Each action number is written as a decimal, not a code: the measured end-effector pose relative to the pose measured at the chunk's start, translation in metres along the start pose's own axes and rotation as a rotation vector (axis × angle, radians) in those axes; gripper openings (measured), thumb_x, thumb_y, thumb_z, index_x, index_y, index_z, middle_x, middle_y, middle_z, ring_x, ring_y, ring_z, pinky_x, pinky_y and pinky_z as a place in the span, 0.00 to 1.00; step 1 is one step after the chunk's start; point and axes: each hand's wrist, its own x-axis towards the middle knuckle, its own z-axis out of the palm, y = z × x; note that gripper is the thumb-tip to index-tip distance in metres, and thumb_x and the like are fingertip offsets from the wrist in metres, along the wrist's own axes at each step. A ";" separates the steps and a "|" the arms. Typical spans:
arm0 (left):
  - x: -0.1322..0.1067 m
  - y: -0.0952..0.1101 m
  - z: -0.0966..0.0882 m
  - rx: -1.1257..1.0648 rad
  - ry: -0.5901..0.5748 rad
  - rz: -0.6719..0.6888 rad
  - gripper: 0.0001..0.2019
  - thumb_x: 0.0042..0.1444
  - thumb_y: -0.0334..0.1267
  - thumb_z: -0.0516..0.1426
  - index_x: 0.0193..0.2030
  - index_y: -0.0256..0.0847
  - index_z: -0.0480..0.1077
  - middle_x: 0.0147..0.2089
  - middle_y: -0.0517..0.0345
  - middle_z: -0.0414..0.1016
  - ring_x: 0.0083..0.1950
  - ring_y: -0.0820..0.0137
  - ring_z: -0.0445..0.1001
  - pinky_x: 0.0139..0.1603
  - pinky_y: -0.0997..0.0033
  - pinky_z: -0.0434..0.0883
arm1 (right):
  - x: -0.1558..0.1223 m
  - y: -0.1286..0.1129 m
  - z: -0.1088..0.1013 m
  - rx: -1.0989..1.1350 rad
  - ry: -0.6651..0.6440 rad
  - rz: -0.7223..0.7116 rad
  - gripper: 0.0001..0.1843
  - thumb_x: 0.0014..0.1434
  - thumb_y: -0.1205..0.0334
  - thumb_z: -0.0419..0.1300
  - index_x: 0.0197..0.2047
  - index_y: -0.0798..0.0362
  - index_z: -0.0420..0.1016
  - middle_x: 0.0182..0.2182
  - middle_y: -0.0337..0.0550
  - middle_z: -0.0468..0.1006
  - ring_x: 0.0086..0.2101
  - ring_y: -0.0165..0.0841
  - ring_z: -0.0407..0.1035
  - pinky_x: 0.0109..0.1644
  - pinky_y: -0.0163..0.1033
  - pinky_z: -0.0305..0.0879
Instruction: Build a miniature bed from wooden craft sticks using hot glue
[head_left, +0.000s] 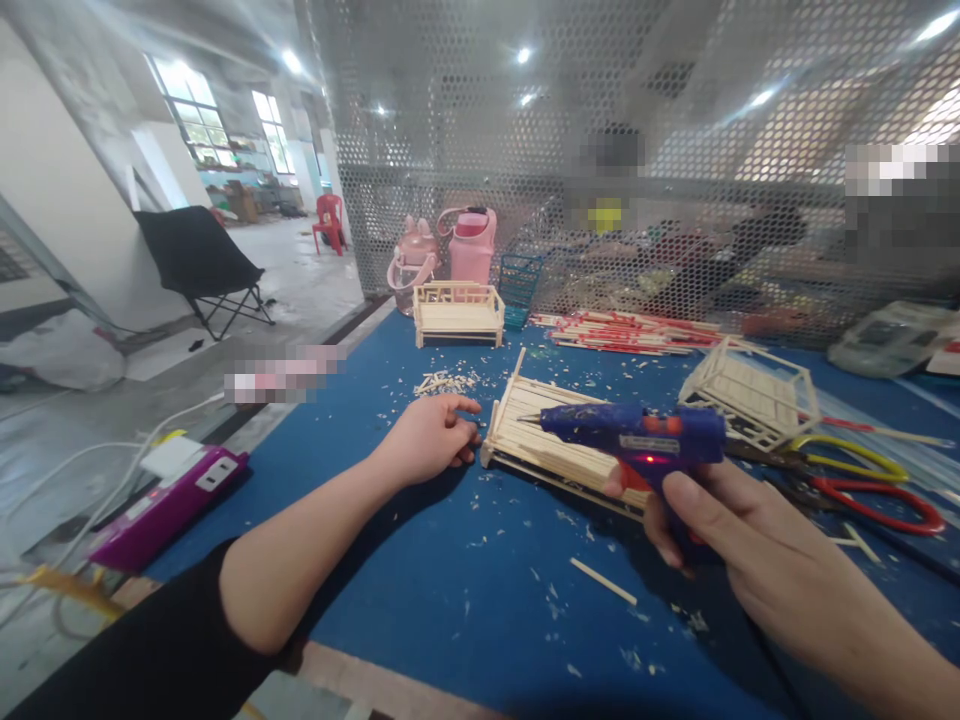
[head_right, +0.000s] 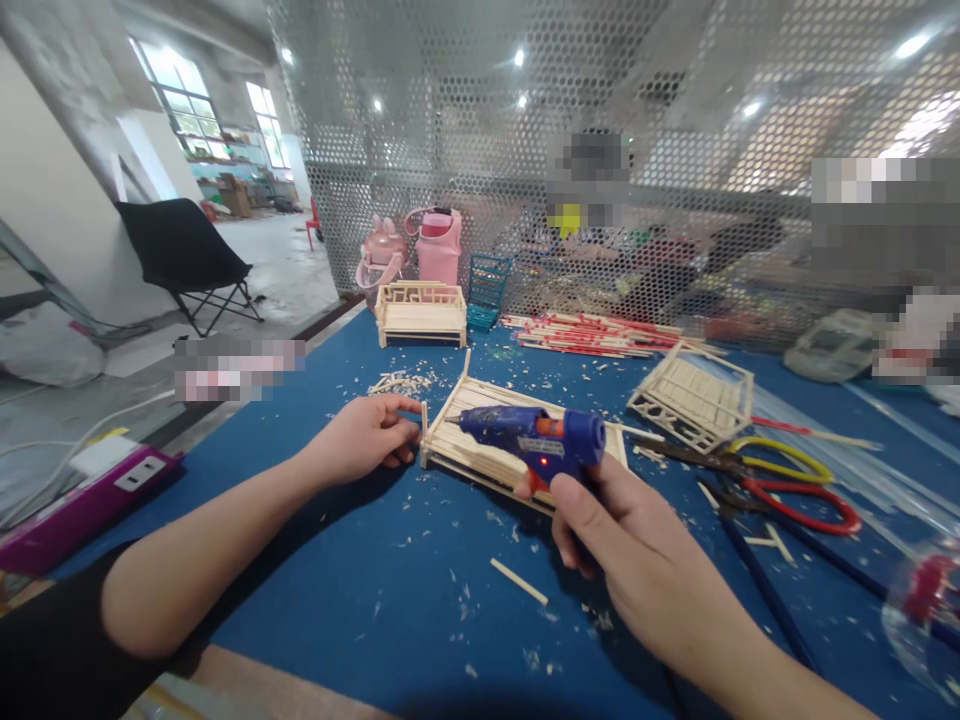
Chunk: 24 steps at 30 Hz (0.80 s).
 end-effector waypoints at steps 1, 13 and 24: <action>0.000 0.001 0.000 0.004 0.004 -0.002 0.14 0.54 0.26 0.52 0.47 0.36 0.68 0.26 0.62 0.73 0.22 0.78 0.72 0.21 0.82 0.68 | 0.000 0.001 0.000 -0.021 -0.011 -0.011 0.27 0.55 0.34 0.49 0.28 0.51 0.67 0.16 0.38 0.67 0.19 0.30 0.61 0.24 0.36 0.60; 0.000 0.000 -0.006 0.100 0.077 0.033 0.15 0.53 0.29 0.51 0.47 0.38 0.69 0.31 0.58 0.75 0.25 0.76 0.72 0.21 0.80 0.68 | 0.003 -0.002 0.001 0.072 0.070 -0.041 0.28 0.50 0.31 0.53 0.21 0.49 0.63 0.14 0.38 0.66 0.18 0.30 0.60 0.21 0.37 0.61; 0.000 -0.004 -0.024 0.501 0.088 0.232 0.10 0.43 0.31 0.54 0.35 0.39 0.72 0.31 0.60 0.74 0.28 0.73 0.69 0.30 0.75 0.64 | 0.030 -0.001 -0.053 0.311 0.419 -0.018 0.14 0.40 0.54 0.68 0.27 0.51 0.71 0.16 0.34 0.67 0.20 0.28 0.59 0.23 0.35 0.55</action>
